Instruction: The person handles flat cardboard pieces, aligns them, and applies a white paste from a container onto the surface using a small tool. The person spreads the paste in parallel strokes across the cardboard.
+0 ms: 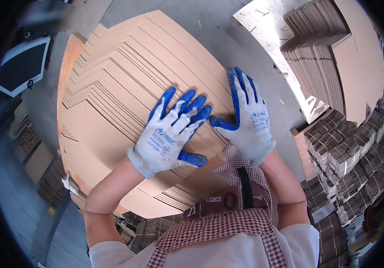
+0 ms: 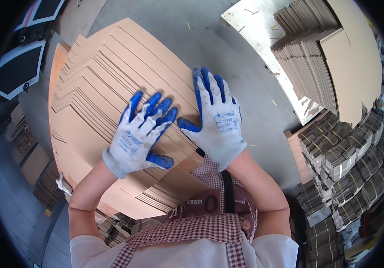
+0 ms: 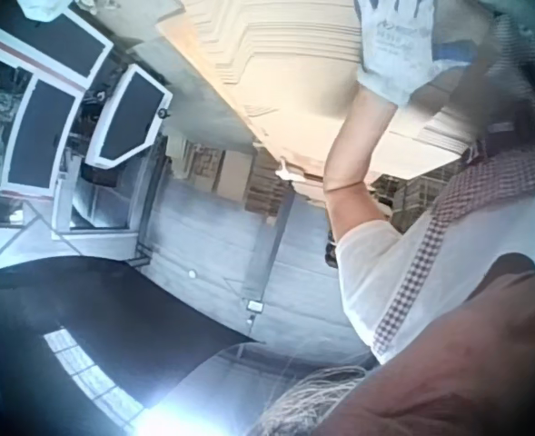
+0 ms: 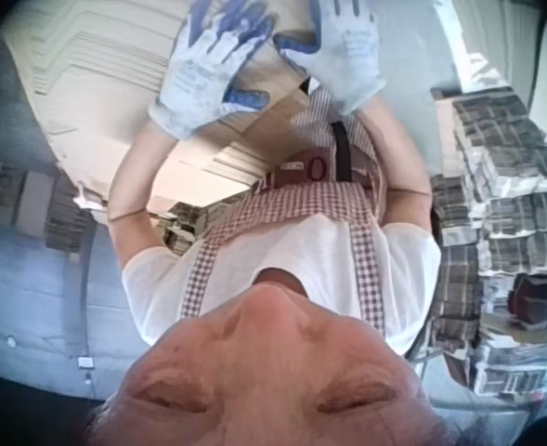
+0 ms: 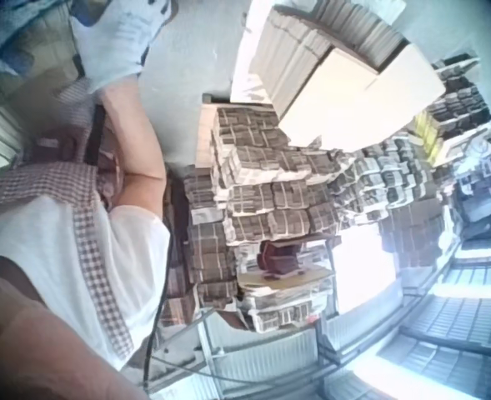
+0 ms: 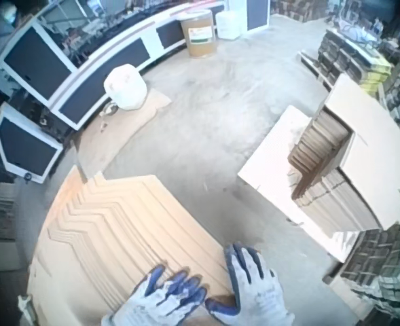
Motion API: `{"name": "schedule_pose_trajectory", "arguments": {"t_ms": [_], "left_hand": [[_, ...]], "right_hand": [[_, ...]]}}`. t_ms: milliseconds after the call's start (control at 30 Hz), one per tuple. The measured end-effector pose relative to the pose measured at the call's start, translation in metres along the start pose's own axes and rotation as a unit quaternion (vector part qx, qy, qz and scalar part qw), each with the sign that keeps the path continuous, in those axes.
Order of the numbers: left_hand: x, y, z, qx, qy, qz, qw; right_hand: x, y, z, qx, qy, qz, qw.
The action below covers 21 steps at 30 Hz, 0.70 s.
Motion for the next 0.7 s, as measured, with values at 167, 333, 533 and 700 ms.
{"name": "schedule_pose_trajectory", "arguments": {"t_ms": [167,333,533,700], "left_hand": [[0.005,-0.004,-0.007,0.011,0.000,-0.034,0.999],[0.006,-0.008,-0.013,0.041,0.013,-0.009,0.999],[0.004,-0.007,-0.016,0.057,0.027,0.000,0.998],[0.006,-0.012,-0.023,0.069,0.020,0.028,0.997]], "right_hand": [[0.000,-0.004,0.001,0.003,-0.009,0.009,1.000],[-0.002,-0.010,0.002,0.022,-0.009,0.019,1.000],[-0.004,-0.009,0.003,0.019,-0.010,0.024,0.999],[-0.006,-0.008,0.004,0.021,-0.008,0.030,0.999]]}}
Point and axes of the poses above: each hand's wrist, its own z-axis towards the middle knuckle, its own y-axis out of the back of the hand, x = y × z, the point moved 5 cm from there along z, towards the middle knuckle, and after that the axes turned 7 degrees about -z, right-handed, at the moved point
